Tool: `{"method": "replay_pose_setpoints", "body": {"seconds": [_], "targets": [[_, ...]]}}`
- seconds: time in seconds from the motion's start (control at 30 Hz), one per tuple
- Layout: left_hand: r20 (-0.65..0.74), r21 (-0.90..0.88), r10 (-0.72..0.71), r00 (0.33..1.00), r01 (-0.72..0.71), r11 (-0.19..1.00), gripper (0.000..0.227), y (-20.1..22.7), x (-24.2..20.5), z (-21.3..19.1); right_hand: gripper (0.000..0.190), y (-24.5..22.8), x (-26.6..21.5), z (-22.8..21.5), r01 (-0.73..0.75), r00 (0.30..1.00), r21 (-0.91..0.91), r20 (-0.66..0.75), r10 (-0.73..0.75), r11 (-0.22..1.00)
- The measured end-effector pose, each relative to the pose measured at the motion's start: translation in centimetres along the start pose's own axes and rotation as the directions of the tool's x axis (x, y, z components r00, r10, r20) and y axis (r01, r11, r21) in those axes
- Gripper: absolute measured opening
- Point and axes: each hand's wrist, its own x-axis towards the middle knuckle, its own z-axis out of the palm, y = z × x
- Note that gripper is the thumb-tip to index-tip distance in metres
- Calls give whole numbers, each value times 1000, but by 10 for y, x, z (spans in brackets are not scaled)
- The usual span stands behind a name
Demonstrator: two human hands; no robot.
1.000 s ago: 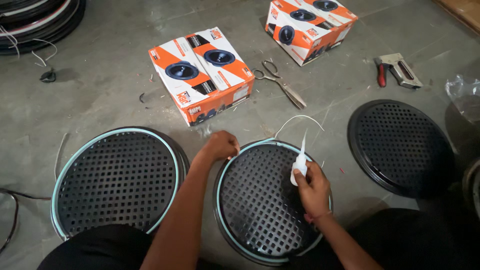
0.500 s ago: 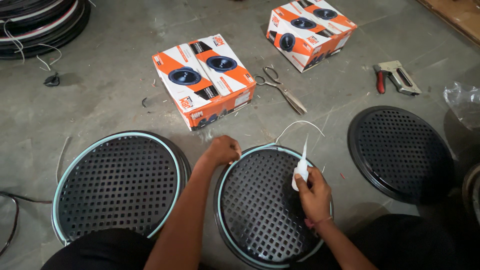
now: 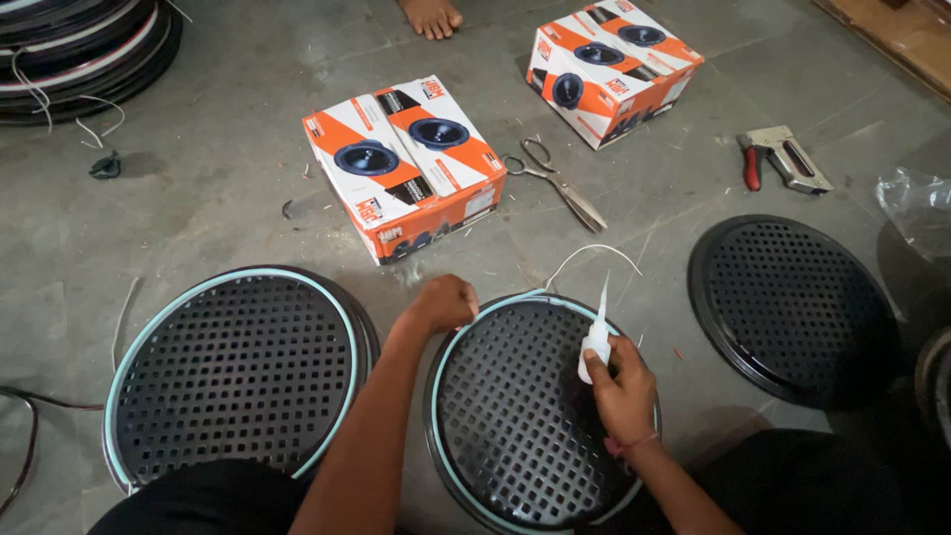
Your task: The person applies glue from a small bottle along the rim of a perforated speaker grille and presses a light blue strip into place. They repeat this process on multiple grilles, adjusting the strip and occasionally moving the grilles on the floor.
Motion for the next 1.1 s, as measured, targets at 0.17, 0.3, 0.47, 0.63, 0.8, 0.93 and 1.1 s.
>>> {"method": "replay_pose_setpoints", "body": {"seconds": [0.17,0.3,0.47,0.63,0.8,0.93,1.1], "targets": [[33,-23,-21,999,22,1000,9,-4,4,1,27,-3,0,1,0,1000,63,-8,0,998],[24,-23,-73,997,73,997,9,0,4,1,29,-6,0,-1,28,999,30,-18,-27,999],[-10,-89,-34,999,33,995,13,5,-3,3,27,-2,1,0,79,997,34,-24,-78,996],[-30,-53,1,1000,-2,999,13,6,-3,3,27,4,2,2,38,998,15,-41,-37,999],[-22,-43,-15,1000,14,999,13,-3,5,7,26,6,2,2,50,998,52,-32,-49,997],[-13,14,11,1000,-11,1000,15,-9,11,11,27,2,2,3,73,996,87,-61,-67,994],[-2,-22,-34,999,34,999,16,-3,8,7,29,-3,1,1,-22,999,64,-31,24,998]]}}
